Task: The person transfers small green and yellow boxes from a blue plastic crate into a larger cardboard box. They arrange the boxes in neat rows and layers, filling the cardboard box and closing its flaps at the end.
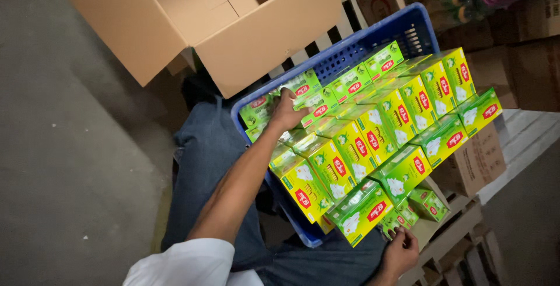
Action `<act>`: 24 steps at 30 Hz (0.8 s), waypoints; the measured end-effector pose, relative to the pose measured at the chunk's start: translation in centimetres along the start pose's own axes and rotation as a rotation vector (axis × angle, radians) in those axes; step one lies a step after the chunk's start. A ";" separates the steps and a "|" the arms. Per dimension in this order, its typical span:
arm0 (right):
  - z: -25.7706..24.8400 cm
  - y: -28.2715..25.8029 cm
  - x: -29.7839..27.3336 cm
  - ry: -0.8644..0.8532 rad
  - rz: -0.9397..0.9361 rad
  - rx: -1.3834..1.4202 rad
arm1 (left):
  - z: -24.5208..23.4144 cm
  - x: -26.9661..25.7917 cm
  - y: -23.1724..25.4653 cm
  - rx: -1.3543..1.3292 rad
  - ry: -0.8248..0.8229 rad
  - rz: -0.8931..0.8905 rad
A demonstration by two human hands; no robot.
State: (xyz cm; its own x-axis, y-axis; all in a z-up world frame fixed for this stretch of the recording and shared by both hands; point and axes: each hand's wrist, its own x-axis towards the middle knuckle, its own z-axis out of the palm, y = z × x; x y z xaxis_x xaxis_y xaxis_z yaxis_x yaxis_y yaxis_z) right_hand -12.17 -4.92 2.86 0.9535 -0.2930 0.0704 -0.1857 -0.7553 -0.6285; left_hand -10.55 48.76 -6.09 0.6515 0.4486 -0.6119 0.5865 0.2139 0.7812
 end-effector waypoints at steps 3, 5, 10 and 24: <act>0.2 0.8 0.5 0.009 0.032 0.011 | 0.8 0.3 -0.9 -0.046 0.031 -0.058; 0.5 1.5 0.9 0.010 0.028 0.071 | -0.1 -0.2 0.6 -0.028 0.006 -0.141; 0.1 2.9 1.1 0.010 0.039 0.133 | -1.2 -0.4 1.5 -0.033 -0.095 -0.229; 0.3 2.8 0.7 0.008 -0.022 -0.046 | -6.3 -5.7 6.8 -0.158 -0.150 -0.360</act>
State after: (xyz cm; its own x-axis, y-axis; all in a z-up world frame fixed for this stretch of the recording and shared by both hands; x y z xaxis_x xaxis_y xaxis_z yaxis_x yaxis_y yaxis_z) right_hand -11.92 -7.08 0.95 0.9554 -0.2811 0.0901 -0.1759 -0.7874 -0.5908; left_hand -13.32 53.16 3.55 0.4882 0.1926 -0.8512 0.7157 0.4698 0.5168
